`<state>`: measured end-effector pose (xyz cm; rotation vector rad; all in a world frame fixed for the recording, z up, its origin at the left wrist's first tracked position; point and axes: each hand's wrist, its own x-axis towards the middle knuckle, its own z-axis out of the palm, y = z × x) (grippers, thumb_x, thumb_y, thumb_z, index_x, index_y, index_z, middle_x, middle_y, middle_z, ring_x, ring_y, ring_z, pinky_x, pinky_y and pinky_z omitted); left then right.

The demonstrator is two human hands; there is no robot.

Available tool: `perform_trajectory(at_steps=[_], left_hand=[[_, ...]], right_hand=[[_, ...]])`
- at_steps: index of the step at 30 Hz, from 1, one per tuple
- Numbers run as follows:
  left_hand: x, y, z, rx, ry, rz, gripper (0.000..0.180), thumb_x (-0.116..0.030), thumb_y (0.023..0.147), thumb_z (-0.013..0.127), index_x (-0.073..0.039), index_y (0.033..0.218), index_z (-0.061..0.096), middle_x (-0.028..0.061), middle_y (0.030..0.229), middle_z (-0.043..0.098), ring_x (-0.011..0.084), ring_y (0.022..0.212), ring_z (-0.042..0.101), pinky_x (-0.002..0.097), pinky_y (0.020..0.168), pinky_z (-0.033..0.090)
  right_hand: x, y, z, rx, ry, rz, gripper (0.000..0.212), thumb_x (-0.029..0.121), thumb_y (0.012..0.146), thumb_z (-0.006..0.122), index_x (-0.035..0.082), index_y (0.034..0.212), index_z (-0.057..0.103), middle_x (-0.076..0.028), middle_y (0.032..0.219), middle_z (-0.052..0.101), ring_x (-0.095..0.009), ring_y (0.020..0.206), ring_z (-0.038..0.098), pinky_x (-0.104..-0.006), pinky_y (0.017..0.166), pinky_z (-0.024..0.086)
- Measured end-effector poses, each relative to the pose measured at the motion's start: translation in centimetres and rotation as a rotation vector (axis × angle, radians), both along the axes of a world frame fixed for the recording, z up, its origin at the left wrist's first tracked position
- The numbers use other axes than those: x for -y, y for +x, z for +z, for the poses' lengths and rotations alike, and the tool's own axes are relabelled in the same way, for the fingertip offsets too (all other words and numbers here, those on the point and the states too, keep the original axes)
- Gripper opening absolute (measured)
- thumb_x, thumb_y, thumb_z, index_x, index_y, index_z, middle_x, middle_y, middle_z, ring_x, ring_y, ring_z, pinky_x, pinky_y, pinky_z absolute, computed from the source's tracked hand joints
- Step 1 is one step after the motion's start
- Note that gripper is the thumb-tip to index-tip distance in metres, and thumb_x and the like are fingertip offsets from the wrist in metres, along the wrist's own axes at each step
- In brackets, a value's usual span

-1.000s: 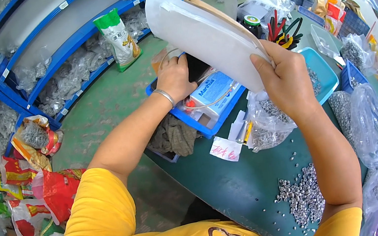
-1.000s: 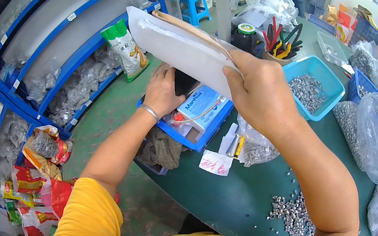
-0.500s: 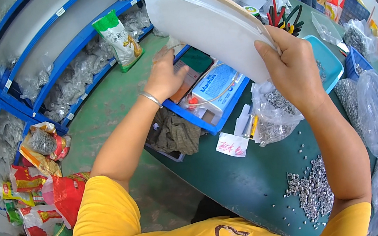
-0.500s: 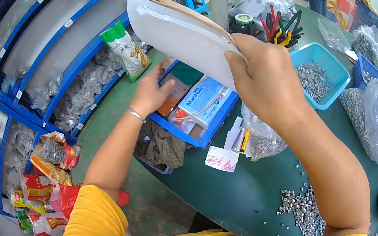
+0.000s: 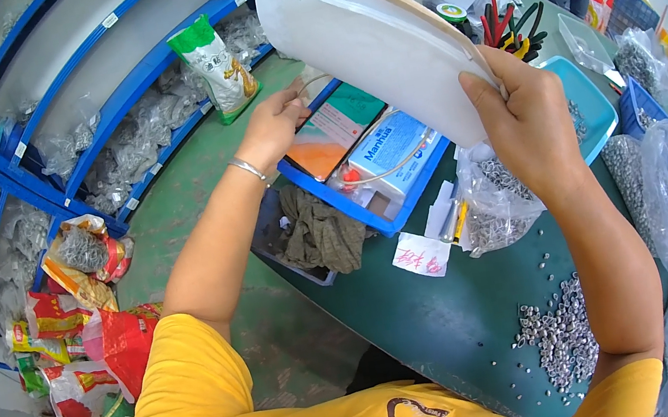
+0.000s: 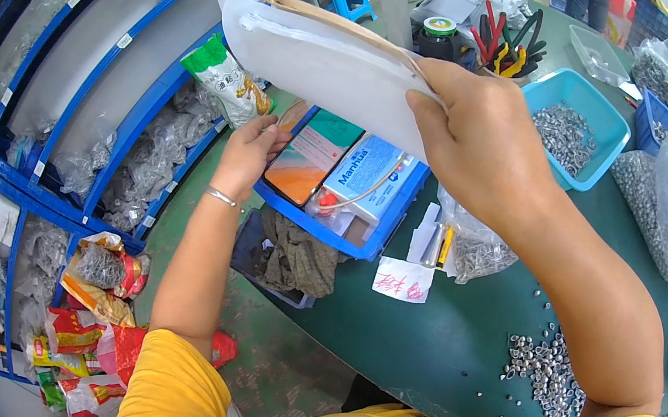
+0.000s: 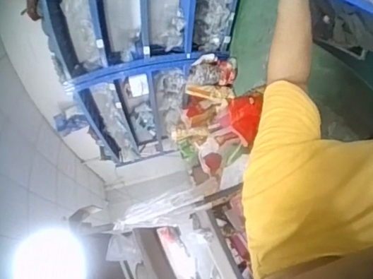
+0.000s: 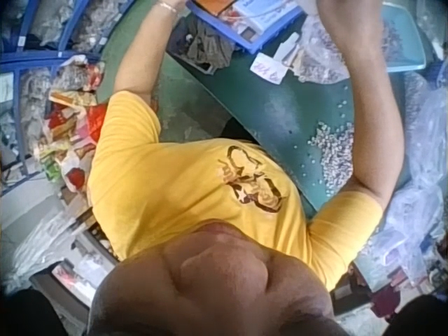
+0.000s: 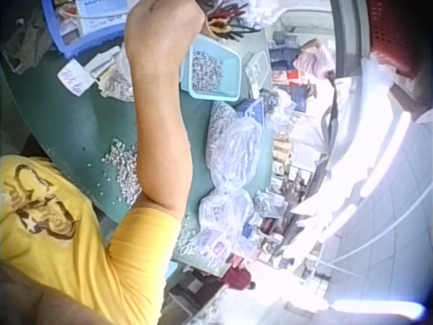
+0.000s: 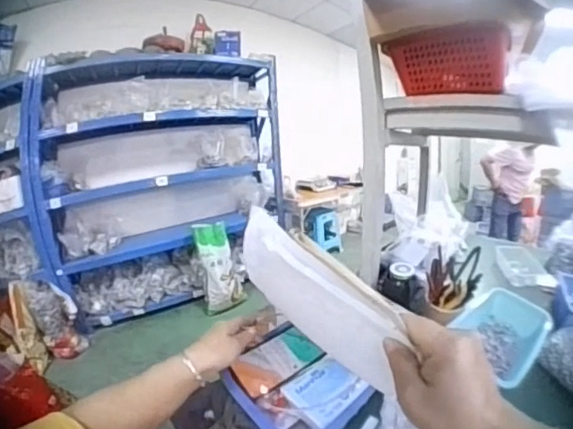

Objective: The person sorts through a pile of small metal ring-shaped parts on a green workbench, picking them up individually to check them and then placing them into a small blue tray or a plastic bag.

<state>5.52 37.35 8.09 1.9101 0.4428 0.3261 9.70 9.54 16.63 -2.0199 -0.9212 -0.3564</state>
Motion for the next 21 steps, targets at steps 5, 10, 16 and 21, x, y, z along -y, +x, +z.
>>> perform_trajectory(at_steps=[5, 10, 16, 21], left_hand=[[-0.1, -0.1, 0.2, -0.007, -0.058, 0.005, 0.036, -0.015, 0.092, 0.039, 0.005, 0.121, 0.041, 0.0138, 0.104, 0.059, 0.0179, 0.094, 0.055, 0.0285, 0.084, 0.042], [0.0, -0.2, 0.2, 0.003, -0.069, 0.001, 0.036, -0.014, 0.092, 0.038, 0.007, 0.121, 0.041, 0.0145, 0.104, 0.059, 0.0184, 0.094, 0.056, 0.0286, 0.085, 0.042], [0.4, -0.4, 0.5, 0.018, -0.127, 0.002, 0.036, -0.015, 0.092, 0.038, 0.007, 0.121, 0.041, 0.0158, 0.104, 0.059, 0.0194, 0.096, 0.056, 0.0298, 0.086, 0.042], [-0.1, -1.7, 0.8, 0.095, -0.392, 0.016, 0.041, -0.021, 0.092, 0.04, 0.006, 0.122, 0.039, 0.0195, 0.113, 0.054, 0.0251, 0.105, 0.053, 0.0338, 0.092, 0.039]], right_hand=[[-0.4, -0.1, -0.4, 0.079, 0.061, 0.036, 0.014, 0.004, 0.079, 0.055, -0.003, 0.09, 0.059, -0.024, 0.061, 0.053, -0.034, 0.054, 0.055, -0.0364, 0.051, 0.043], [-0.5, -0.1, -0.4, 0.055, 0.03, 0.028, 0.01, 0.004, 0.078, 0.056, -0.004, 0.085, 0.057, -0.024, 0.06, 0.052, -0.035, 0.054, 0.055, -0.0367, 0.051, 0.043], [-0.7, -0.1, -0.9, 0.108, 0.035, 0.061, 0.011, 0.004, 0.078, 0.056, -0.003, 0.086, 0.058, -0.024, 0.063, 0.054, -0.036, 0.058, 0.057, -0.0383, 0.054, 0.045], [-0.8, -0.4, -1.4, 0.12, -0.02, 0.063, 0.015, 0.006, 0.078, 0.056, -0.003, 0.089, 0.058, -0.024, 0.067, 0.056, -0.037, 0.062, 0.058, -0.0402, 0.058, 0.046]])
